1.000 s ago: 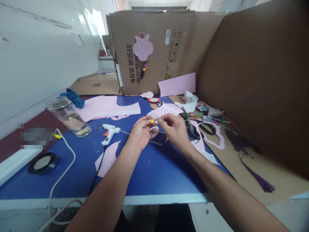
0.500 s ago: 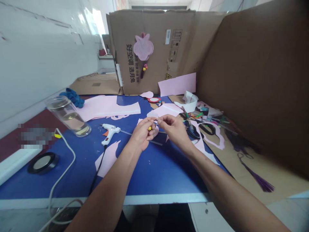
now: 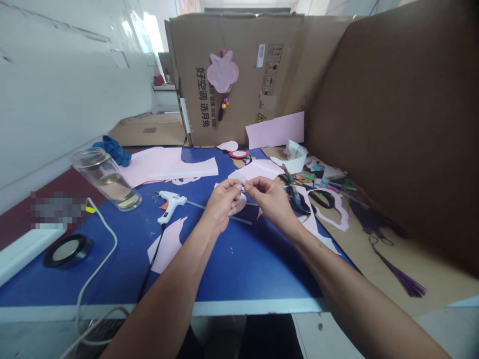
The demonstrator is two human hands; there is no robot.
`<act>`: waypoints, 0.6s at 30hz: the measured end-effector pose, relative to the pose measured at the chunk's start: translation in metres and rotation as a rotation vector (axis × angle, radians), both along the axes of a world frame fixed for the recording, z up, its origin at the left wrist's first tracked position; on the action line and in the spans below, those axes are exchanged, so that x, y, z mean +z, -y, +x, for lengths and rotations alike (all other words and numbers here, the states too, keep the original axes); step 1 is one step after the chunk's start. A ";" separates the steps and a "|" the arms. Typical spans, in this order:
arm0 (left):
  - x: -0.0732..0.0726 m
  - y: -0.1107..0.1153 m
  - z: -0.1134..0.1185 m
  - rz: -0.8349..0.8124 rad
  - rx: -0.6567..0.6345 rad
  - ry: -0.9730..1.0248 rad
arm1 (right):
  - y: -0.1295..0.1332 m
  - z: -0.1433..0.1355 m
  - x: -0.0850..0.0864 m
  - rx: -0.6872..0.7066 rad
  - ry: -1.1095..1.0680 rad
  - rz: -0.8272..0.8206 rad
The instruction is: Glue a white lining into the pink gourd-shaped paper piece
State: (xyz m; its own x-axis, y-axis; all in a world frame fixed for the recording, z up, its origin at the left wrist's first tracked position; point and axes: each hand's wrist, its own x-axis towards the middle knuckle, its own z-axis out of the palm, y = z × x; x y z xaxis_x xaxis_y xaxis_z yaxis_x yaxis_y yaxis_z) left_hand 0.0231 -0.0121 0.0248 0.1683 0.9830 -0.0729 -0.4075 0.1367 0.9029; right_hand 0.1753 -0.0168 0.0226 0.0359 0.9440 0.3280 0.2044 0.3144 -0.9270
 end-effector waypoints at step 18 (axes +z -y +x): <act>0.001 0.000 0.002 -0.003 0.040 -0.014 | 0.002 0.000 0.000 -0.006 0.026 0.015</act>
State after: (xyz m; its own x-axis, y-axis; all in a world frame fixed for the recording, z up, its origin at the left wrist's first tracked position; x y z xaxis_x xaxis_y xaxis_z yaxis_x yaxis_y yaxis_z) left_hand 0.0250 -0.0126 0.0260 0.1282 0.9887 -0.0782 -0.4004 0.1237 0.9080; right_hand 0.1755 -0.0184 0.0224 0.0331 0.9388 0.3430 0.2306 0.3267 -0.9166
